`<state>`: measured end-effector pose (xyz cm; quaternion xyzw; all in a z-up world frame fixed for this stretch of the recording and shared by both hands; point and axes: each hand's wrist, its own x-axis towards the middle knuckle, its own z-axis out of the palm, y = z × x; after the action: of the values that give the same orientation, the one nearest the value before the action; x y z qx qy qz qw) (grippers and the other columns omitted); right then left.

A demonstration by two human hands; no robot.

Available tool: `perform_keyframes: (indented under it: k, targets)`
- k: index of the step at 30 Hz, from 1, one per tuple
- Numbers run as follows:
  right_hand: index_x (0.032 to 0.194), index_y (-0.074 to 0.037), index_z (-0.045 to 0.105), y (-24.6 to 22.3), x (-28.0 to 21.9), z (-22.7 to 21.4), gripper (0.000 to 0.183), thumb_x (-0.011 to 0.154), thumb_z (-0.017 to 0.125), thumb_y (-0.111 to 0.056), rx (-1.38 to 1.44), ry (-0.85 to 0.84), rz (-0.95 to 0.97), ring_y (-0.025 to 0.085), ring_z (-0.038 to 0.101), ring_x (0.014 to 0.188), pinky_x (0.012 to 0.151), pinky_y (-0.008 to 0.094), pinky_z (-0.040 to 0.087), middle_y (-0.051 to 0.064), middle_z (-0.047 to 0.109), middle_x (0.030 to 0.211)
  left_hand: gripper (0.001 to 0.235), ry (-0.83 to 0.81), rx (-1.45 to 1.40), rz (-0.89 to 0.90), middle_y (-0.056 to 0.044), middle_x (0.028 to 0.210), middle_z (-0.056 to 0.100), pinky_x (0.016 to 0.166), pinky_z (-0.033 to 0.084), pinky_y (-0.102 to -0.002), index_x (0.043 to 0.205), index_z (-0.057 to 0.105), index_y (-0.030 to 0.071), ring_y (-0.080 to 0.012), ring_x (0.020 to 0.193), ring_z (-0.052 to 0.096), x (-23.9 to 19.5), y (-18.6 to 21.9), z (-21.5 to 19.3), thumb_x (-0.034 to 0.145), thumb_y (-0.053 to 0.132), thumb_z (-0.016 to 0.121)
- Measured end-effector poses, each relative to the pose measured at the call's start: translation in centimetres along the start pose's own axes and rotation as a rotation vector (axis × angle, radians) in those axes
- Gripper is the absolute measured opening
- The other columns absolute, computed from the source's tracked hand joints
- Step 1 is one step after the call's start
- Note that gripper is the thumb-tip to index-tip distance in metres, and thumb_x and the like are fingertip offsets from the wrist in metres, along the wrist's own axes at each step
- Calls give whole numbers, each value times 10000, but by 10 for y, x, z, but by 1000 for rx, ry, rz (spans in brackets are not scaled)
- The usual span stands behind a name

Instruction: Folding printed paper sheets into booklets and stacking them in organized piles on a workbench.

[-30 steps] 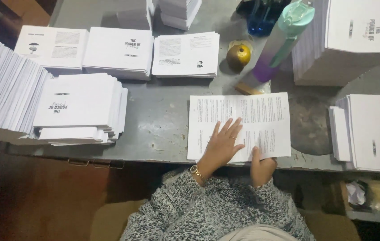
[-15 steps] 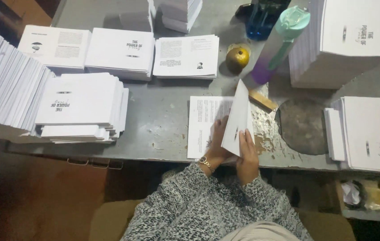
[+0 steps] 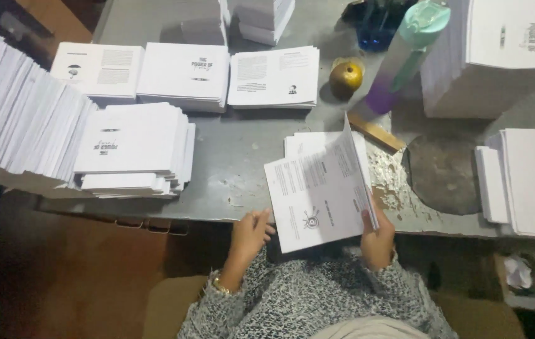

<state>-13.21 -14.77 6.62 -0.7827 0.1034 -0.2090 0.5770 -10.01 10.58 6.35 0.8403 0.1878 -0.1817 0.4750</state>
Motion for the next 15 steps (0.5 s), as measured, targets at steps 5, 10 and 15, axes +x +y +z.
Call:
perform_keyframes:
  k: [5,10,15]
  targets:
    - [1443,2,557,33,-17,-12,723,961,458,-527,-40,-154,176,352,631,1230,972,442,538,217,663,1310,339,60,-470,133,-106,831,740,601,516,-314,1003,521,89,-181,622,650,1,-52,30,867,202,811]
    - [1514,-76,466,19,-33,-12,546,1008,567,-253,-254,-208,-268,318,582,1329,993,378,519,163,520,1525,501,-5,-687,98,-148,1363,684,900,645,-399,1313,581,87,-283,1129,734,-2,-14,32,842,62,750]
    - [1417,-64,581,24,-33,-3,530,904,713,-37,-491,-207,-636,435,474,1439,1102,463,522,253,506,1518,399,-76,-660,88,-102,1346,711,960,630,-334,1240,730,87,-225,1205,694,6,-15,46,843,52,753]
